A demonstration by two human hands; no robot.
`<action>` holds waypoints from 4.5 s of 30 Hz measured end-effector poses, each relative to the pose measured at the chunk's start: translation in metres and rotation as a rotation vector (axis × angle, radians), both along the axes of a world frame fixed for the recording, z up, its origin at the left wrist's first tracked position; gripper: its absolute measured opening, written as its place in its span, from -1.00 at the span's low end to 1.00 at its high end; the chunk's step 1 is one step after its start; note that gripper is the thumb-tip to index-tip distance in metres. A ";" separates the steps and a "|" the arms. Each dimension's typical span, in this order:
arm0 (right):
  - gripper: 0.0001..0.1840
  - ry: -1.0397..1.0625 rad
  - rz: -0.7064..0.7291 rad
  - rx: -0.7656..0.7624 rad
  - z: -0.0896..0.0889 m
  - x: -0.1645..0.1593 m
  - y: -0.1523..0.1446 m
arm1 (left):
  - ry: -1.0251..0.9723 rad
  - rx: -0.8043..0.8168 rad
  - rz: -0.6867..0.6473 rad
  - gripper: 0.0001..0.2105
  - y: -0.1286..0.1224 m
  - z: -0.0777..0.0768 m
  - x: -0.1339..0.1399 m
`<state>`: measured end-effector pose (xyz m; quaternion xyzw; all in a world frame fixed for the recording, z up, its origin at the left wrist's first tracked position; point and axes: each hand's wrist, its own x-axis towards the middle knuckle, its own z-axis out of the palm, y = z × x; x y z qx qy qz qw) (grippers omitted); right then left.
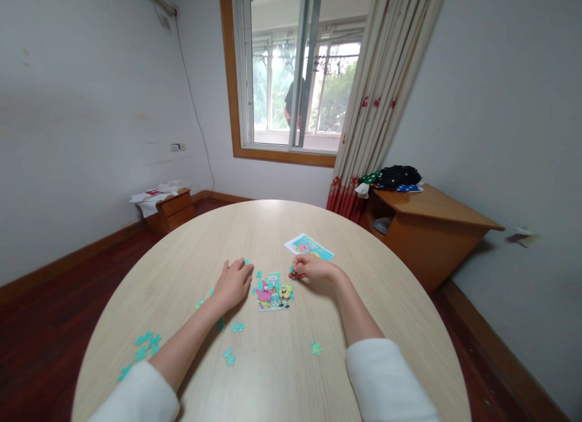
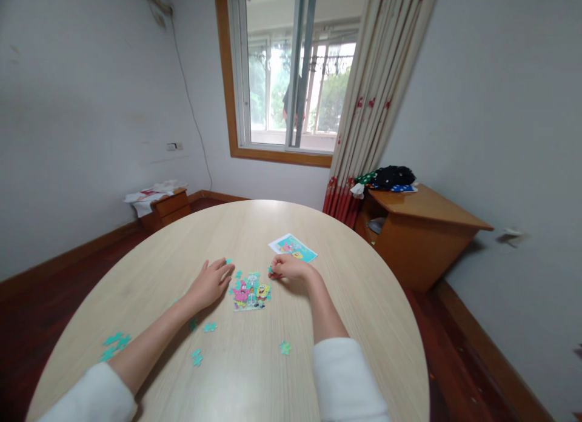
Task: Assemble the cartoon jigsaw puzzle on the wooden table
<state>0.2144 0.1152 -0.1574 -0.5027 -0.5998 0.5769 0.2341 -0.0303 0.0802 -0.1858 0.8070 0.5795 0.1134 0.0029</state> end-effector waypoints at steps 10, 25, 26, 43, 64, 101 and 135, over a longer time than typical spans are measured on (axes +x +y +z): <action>-0.86 -0.057 0.047 0.043 0.006 0.006 0.001 | 0.016 0.033 -0.167 -0.64 0.000 -0.003 -0.003; -0.79 -0.197 -0.085 0.089 0.009 0.016 0.001 | 0.071 0.103 -0.076 -0.62 -0.009 0.001 0.012; -0.78 -0.189 -0.091 0.108 0.010 0.016 0.001 | 0.046 0.094 -0.109 -0.61 -0.017 0.002 0.022; -0.89 0.150 -0.299 0.301 0.033 -0.002 0.003 | -0.047 -0.032 -0.193 -0.63 -0.015 0.006 0.050; -0.58 0.448 -0.275 0.536 0.090 -0.024 -0.029 | -1.077 0.351 -0.373 -0.84 0.008 0.100 0.068; -0.68 0.348 -0.279 0.611 0.093 -0.026 -0.032 | -1.156 0.239 -0.338 -0.88 0.003 0.102 0.070; -0.90 -0.068 -0.080 0.341 0.051 -0.016 -0.011 | -0.366 -0.117 -0.206 -0.81 0.009 0.097 0.051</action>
